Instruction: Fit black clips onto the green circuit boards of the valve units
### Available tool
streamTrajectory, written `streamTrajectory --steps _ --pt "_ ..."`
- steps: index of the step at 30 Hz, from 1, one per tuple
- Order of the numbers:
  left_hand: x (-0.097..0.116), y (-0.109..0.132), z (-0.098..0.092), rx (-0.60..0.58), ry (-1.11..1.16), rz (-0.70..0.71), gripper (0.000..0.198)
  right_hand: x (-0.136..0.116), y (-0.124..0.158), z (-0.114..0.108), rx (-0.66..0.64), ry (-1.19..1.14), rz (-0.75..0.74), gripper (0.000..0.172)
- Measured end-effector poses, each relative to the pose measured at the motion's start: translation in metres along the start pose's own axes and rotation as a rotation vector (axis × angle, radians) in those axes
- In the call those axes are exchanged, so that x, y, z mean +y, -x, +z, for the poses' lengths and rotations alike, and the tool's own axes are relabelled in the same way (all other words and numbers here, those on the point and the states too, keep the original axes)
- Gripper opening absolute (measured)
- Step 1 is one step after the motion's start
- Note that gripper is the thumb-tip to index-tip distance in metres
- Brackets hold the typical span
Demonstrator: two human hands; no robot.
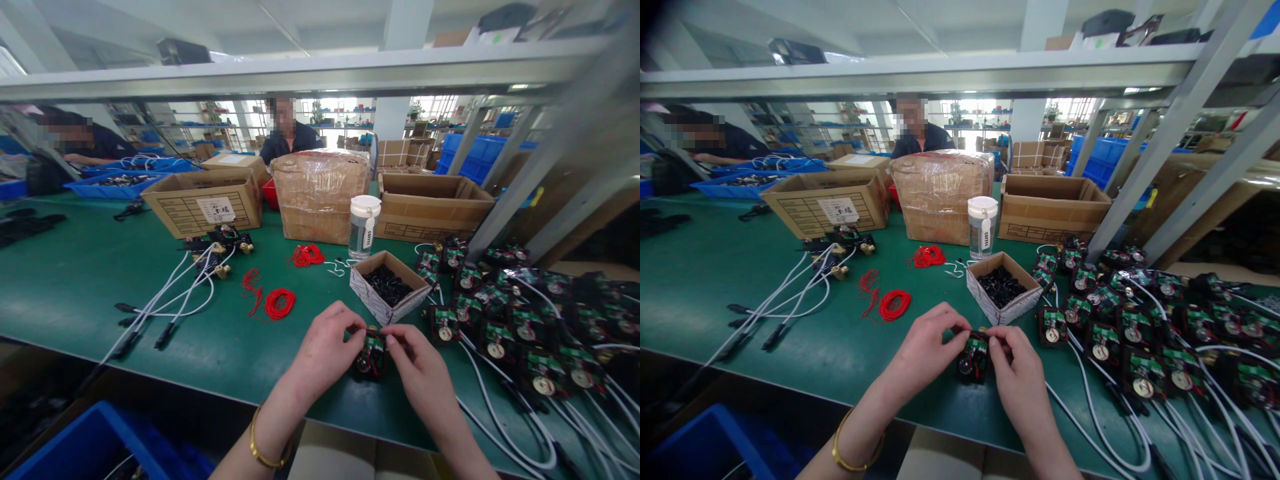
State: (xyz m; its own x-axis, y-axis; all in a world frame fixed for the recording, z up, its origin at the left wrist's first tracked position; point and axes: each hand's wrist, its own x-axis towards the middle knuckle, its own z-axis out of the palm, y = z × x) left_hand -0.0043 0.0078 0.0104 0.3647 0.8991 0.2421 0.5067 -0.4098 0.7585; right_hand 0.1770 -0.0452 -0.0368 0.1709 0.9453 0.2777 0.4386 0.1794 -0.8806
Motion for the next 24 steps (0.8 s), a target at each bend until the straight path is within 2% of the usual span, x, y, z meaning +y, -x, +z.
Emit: streamTrajectory --steps 10,24 --pt "0.002 0.001 -0.002 -0.020 -0.012 -0.018 0.016 -0.009 0.000 0.007 0.042 0.164 -0.112 0.017" --pt "-0.012 0.013 -0.016 -0.093 0.227 -0.071 0.028 -0.010 0.000 0.007 0.043 0.200 -0.143 0.016"
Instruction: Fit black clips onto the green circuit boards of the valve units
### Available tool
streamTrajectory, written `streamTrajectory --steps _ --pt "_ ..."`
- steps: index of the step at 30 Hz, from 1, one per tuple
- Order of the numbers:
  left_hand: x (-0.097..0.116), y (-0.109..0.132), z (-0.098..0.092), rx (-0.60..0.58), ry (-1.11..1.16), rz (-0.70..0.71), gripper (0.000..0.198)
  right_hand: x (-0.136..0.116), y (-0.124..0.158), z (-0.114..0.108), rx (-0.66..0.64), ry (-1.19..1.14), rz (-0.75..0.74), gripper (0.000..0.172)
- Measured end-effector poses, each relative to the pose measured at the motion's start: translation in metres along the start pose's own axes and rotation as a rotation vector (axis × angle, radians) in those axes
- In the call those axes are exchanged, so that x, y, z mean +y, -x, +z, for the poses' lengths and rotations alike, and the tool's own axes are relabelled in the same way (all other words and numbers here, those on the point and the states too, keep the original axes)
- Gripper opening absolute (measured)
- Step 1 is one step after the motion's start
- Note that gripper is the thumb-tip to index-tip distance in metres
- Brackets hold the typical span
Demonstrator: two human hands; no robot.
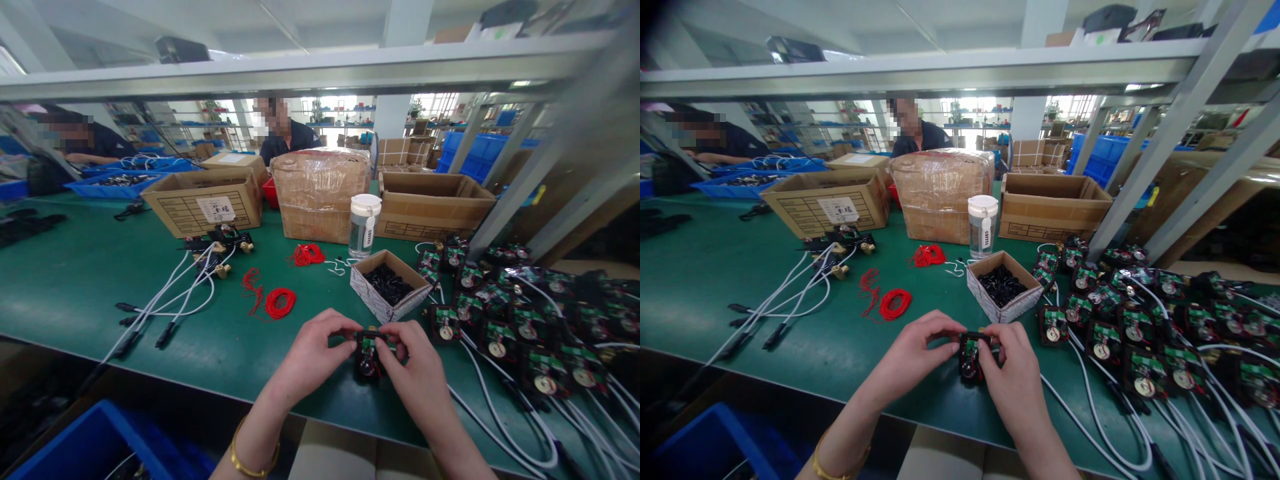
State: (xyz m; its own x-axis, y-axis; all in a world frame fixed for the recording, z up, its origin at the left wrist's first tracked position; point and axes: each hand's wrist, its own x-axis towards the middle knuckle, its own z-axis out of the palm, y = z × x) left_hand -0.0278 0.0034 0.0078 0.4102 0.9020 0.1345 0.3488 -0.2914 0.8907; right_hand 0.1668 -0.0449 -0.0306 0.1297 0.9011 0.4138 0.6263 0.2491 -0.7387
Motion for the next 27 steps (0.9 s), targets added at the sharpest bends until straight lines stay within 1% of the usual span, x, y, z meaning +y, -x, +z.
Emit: streamTrajectory --steps 4,7,9,13,16,21,27 --pt "-0.001 0.001 0.004 0.002 -0.018 0.002 0.033 -0.006 -0.004 0.000 -0.033 0.009 -0.033 0.014" --pt "-0.002 0.001 0.008 0.019 -0.026 0.011 0.031 -0.008 -0.008 -0.002 -0.049 0.004 -0.047 0.015" --pt "-0.002 0.001 0.009 0.029 -0.033 0.018 0.028 -0.006 -0.008 -0.005 -0.060 -0.011 -0.045 0.019" --pt "-0.002 0.002 0.009 0.037 -0.043 0.015 0.025 0.004 -0.001 -0.012 -0.020 -0.038 0.002 0.026" --pt "-0.002 0.002 0.010 0.042 -0.038 0.013 0.026 0.010 0.007 -0.016 -0.036 -0.016 0.026 0.024" --pt "-0.003 0.001 0.011 0.052 -0.055 0.014 0.025 0.012 0.010 -0.014 -0.056 0.039 0.029 0.019" --pt "0.003 -0.002 0.010 0.041 -0.090 0.018 0.023 0.007 0.006 -0.011 -0.039 0.076 0.009 0.026"
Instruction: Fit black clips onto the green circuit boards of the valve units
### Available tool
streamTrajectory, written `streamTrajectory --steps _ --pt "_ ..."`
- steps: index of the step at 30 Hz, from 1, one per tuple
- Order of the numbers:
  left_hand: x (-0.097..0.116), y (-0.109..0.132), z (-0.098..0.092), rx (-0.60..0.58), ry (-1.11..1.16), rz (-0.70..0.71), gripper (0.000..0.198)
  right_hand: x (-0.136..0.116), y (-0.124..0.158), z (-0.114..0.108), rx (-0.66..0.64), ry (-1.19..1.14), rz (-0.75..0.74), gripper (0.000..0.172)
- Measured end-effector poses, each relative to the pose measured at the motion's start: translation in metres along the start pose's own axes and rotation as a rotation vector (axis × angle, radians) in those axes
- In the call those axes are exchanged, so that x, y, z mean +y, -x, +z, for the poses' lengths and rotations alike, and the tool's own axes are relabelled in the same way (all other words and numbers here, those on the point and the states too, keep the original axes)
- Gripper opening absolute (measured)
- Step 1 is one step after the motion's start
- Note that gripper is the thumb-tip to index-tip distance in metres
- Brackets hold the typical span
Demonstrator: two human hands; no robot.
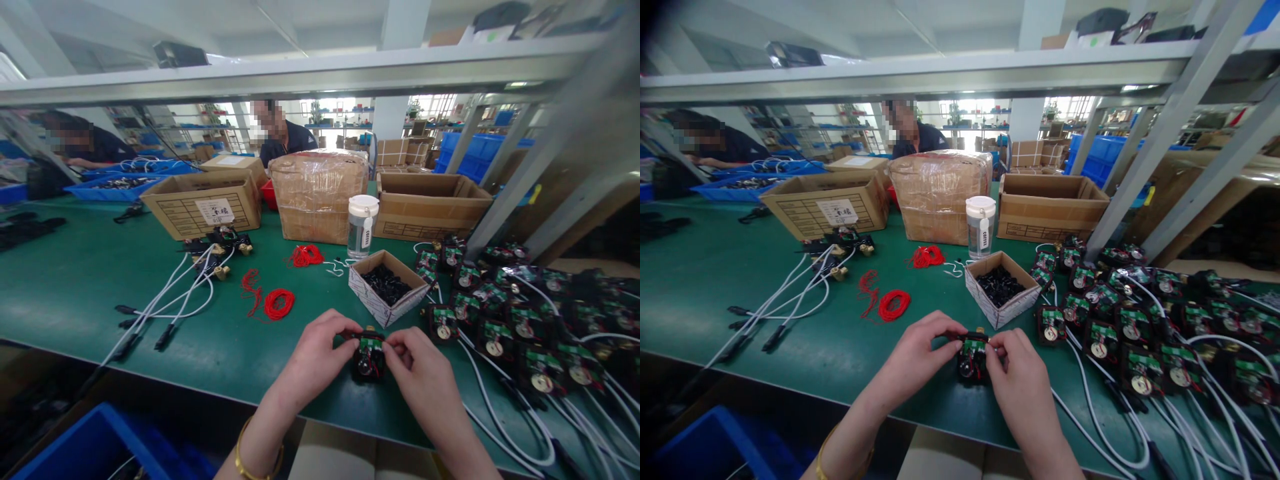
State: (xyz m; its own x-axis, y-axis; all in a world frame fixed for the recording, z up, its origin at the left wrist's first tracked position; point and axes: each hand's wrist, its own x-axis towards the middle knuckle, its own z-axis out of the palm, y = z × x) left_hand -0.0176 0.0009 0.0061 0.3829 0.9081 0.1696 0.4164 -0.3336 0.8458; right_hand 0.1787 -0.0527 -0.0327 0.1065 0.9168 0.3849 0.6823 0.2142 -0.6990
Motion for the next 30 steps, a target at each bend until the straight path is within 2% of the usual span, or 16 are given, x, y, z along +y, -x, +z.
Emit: streamTrajectory --steps 7,12,17,23,30 --pt "0.011 -0.001 -0.005 -0.028 0.009 0.056 0.020 -0.012 0.004 -0.006 0.014 -0.095 -0.055 0.020" --pt "0.019 -0.003 -0.003 -0.062 -0.189 0.111 0.017 -0.014 0.007 -0.007 0.021 -0.169 -0.052 0.017" --pt "0.026 -0.006 0.000 -0.061 -0.277 0.071 0.013 -0.012 0.008 -0.005 0.005 -0.190 -0.010 0.019" --pt "0.022 -0.010 0.000 -0.109 -0.255 0.128 0.014 -0.010 0.007 0.000 0.007 -0.165 0.047 0.021" --pt "0.019 -0.012 0.004 -0.084 -0.431 0.202 0.016 -0.010 0.004 0.004 0.018 -0.019 0.055 0.021"
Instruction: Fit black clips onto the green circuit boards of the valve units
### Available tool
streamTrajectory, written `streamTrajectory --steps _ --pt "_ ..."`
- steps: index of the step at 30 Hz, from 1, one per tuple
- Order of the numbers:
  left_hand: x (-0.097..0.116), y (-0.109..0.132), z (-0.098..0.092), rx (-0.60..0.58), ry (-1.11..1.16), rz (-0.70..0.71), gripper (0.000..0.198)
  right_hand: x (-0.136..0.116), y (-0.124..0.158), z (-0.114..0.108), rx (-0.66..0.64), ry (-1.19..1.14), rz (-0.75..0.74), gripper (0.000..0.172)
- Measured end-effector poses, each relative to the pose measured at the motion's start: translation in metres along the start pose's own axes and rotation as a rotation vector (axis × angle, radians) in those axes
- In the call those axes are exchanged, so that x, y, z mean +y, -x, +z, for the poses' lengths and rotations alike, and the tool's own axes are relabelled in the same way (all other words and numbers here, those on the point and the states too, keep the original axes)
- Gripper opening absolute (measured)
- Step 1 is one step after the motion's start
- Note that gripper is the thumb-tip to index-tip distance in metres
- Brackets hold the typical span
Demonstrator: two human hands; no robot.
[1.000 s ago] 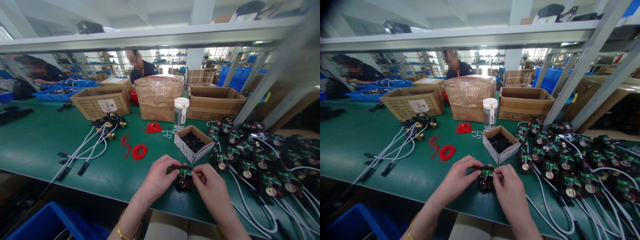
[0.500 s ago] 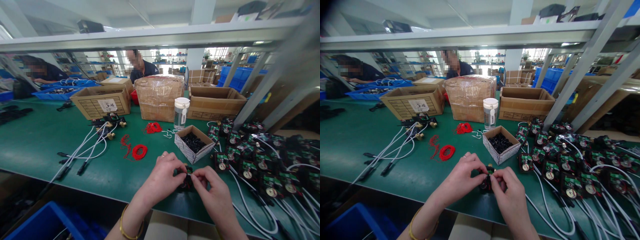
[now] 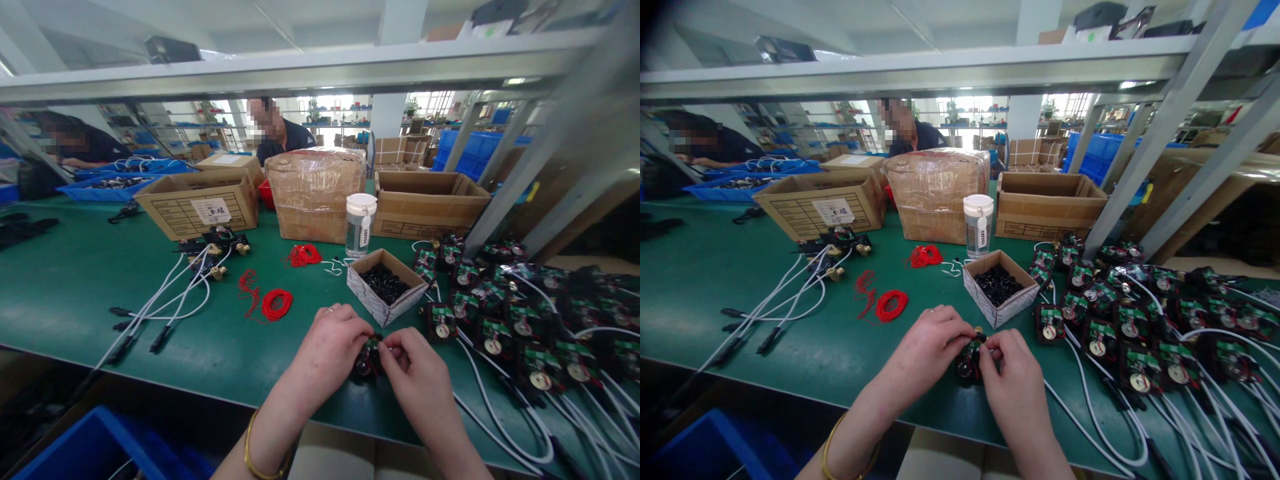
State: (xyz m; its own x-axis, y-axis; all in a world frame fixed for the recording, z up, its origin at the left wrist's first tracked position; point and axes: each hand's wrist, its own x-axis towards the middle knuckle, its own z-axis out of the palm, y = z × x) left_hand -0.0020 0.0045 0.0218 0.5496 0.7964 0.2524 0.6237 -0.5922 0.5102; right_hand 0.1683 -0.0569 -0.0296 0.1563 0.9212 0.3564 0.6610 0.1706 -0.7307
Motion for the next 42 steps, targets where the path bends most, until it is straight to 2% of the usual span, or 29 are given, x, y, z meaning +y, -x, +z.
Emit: streamTrajectory --steps 9,17,23,27,33,42 --pt "0.000 -0.002 0.006 0.039 0.017 -0.047 0.011 -0.004 -0.004 0.002 0.028 0.080 -0.022 0.019" --pt "-0.001 -0.004 0.007 0.040 0.085 -0.098 0.011 -0.003 -0.006 0.001 -0.012 0.101 0.015 0.018" --pt "0.001 -0.005 0.004 0.026 0.069 -0.102 0.011 0.002 -0.009 0.002 -0.004 0.062 0.066 0.017" --pt "0.004 -0.007 0.003 0.021 0.056 -0.093 0.011 0.003 -0.012 0.002 -0.035 -0.006 0.119 0.025" --pt "0.005 -0.008 0.003 0.011 0.018 -0.090 0.010 0.000 -0.020 0.000 -0.083 -0.076 0.044 0.021" --pt "0.002 -0.007 0.001 0.022 0.017 -0.098 0.012 0.013 -0.022 -0.003 -0.173 -0.156 0.065 0.019"
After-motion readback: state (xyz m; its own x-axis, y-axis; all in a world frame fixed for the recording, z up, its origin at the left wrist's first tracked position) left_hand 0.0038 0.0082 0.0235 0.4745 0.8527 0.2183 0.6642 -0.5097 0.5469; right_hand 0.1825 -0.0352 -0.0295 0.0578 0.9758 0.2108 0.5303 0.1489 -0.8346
